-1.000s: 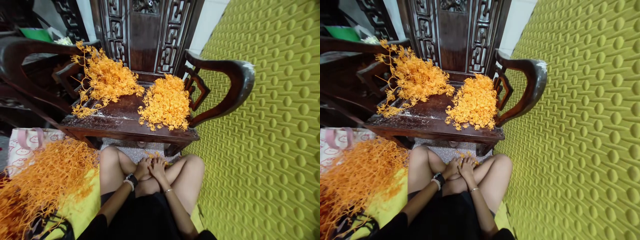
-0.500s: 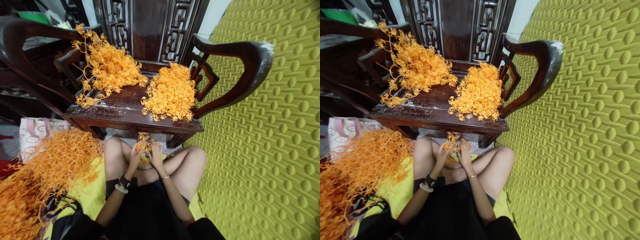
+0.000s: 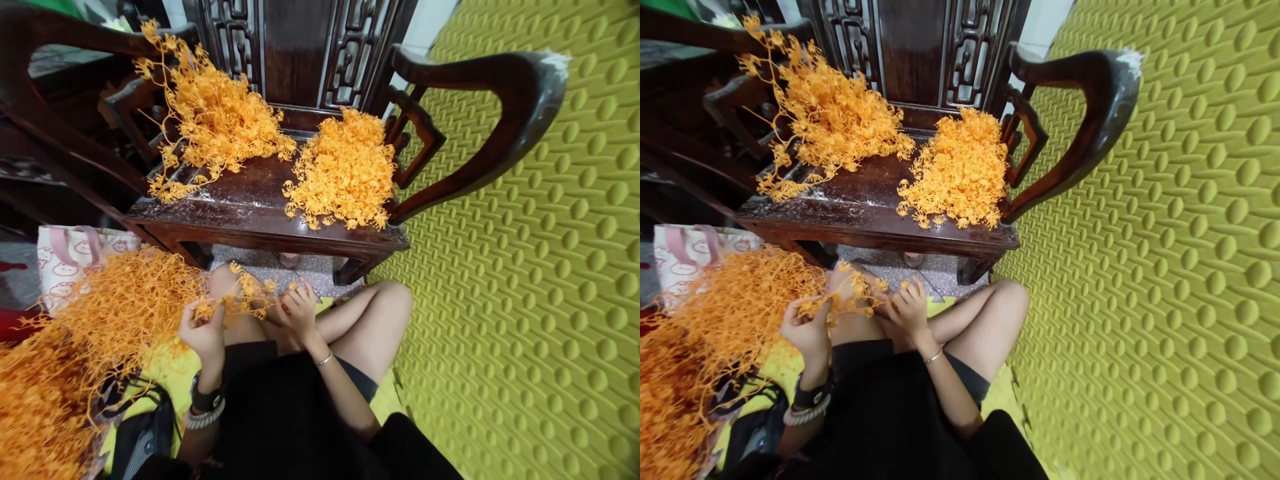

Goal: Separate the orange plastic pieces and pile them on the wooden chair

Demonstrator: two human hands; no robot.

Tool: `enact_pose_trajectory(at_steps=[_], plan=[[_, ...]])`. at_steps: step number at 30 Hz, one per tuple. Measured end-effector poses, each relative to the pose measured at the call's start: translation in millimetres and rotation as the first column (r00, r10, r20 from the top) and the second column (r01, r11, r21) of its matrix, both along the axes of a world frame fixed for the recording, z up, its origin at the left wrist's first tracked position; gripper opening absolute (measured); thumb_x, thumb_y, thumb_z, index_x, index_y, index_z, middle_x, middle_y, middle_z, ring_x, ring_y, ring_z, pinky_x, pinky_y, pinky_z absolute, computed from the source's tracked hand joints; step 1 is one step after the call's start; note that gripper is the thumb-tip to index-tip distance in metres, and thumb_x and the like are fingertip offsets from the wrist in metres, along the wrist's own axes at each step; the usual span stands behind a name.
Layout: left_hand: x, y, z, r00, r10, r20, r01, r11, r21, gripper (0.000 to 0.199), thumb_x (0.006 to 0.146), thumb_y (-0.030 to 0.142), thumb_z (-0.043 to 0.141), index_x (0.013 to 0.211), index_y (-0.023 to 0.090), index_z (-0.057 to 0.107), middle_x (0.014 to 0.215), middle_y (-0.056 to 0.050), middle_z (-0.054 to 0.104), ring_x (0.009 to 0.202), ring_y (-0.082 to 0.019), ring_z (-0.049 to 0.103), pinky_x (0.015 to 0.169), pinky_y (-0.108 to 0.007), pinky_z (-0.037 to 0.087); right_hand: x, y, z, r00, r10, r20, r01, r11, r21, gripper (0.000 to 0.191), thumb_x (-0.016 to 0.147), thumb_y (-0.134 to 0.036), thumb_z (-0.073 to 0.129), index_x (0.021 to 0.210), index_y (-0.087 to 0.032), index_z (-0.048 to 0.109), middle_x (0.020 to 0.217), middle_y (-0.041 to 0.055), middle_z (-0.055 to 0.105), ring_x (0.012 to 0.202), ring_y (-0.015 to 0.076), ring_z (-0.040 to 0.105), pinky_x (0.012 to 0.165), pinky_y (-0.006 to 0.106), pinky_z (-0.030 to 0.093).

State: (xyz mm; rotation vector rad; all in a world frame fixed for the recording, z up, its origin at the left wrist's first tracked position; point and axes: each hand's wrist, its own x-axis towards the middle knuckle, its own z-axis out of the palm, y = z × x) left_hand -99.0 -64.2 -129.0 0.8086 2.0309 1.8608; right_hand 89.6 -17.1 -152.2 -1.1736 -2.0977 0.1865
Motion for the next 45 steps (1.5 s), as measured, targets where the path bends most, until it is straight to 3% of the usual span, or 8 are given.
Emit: enact_pose_trajectory(at_steps=[6,12,17,21,29,36,41,45], plan=[[-15.3,1.7,5.2,0.957,-0.288,-0.013,0.285,0.951,-0.124,0.038,0.061,0.026,0.071,0.097,0.016,0.066,0.083,-0.001,0.067,0.048,-0.007,0.045,0.046,-0.02,0.038,1.4,-52.3,62.7,0.986,0.14,-0.087,-0.137,0.99,0.035,0.038,0.086,-0.025,0.055,0.051,-0.022,0.042,0.044,-0.0058,0.043,0.046,0.0097,0.041,0.064,0.029,0.044],[-10.8,-0.3,-8.7,0.94,-0.341,-0.027,0.334,0.932,-0.139,0.051,0.072,0.018,0.056,0.123,0.02,0.055,0.115,-0.007,0.064,0.09,-0.018,0.062,0.076,-0.028,0.049,-6.6,-88.8,78.1,0.901,0.428,-0.076,-0.434,0.889,-0.143,0.036,0.094,-0.031,0.046,0.061,-0.02,0.055,0.05,-0.0032,0.056,0.044,0.009,0.047,0.054,0.026,0.041],[-7.2,1.5,-8.7,0.864,-0.504,0.004,0.498,0.852,-0.16,0.042,0.073,0.022,0.061,0.115,0.021,0.06,0.111,-0.005,0.067,0.096,-0.022,0.063,0.085,-0.033,0.049,-3.5,-84.1,84.6,0.941,0.255,-0.224,-0.316,0.897,-0.308,0.02,0.094,-0.027,0.049,0.096,-0.02,0.067,0.073,0.0016,0.07,0.063,0.0149,0.064,0.064,0.028,0.05],[-1.9,-3.9,-0.4,0.853,-0.52,0.031,0.52,0.847,-0.104,0.029,0.076,0.032,0.064,0.102,0.019,0.061,0.1,-0.005,0.068,0.092,-0.022,0.064,0.082,-0.032,0.051,0.1,-75.3,84.6,0.965,0.016,-0.262,-0.148,0.859,-0.49,0.049,0.091,-0.035,0.055,0.137,-0.021,0.045,0.13,0.0106,0.059,0.116,0.0257,0.059,0.094,0.04,0.051],[3.9,-33.4,18.3,0.723,-0.688,0.055,0.69,0.719,-0.084,0.03,0.082,0.033,0.06,0.109,0.02,0.057,0.103,-0.005,0.067,0.092,-0.02,0.065,0.081,-0.029,0.053,1.8,-72.8,76.0,0.97,-0.102,-0.222,-0.084,0.714,-0.695,0.079,0.09,-0.048,0.053,0.152,-0.022,0.011,0.146,0.016,0.041,0.133,0.0317,0.043,0.106,0.054,0.039],[-2.0,-33.0,25.5,0.651,-0.758,0.032,0.756,0.645,-0.112,0.046,0.09,0.034,0.05,0.134,0.022,0.041,0.134,-0.009,0.053,0.126,-0.025,0.049,0.106,-0.038,0.04,4.3,-74.3,97.6,0.967,-0.177,-0.184,0.071,0.878,-0.473,0.066,0.088,-0.039,0.059,0.147,-0.032,0.029,0.159,0.0021,-0.015,0.146,0.0353,0.003,0.113,0.061,0.024],[3.1,-28.3,29.8,0.472,-0.881,0.04,0.881,0.47,-0.055,0.046,0.091,0.037,0.051,0.134,0.023,0.043,0.132,-0.009,0.056,0.122,-0.028,0.053,0.103,-0.038,0.043,-6.6,-58.4,94.7,0.968,-0.034,-0.249,-0.084,0.89,-0.448,0.077,0.081,-0.042,0.068,0.146,-0.028,0.029,0.155,0.0107,0.026,0.144,0.0312,0.019,0.114,0.058,0.023],[-0.5,-26.0,31.9,0.506,-0.862,-0.039,0.86,0.508,-0.054,0.044,0.091,0.037,0.05,0.132,0.022,0.047,0.128,-0.01,0.059,0.117,-0.028,0.056,0.101,-0.038,0.044,-22.2,-47.0,79.2,0.933,0.046,-0.357,-0.198,0.893,-0.403,0.009,0.081,-0.027,0.067,0.077,-0.022,0.06,0.09,0.0035,0.069,0.101,0.0252,0.06,0.098,0.047,0.043]])
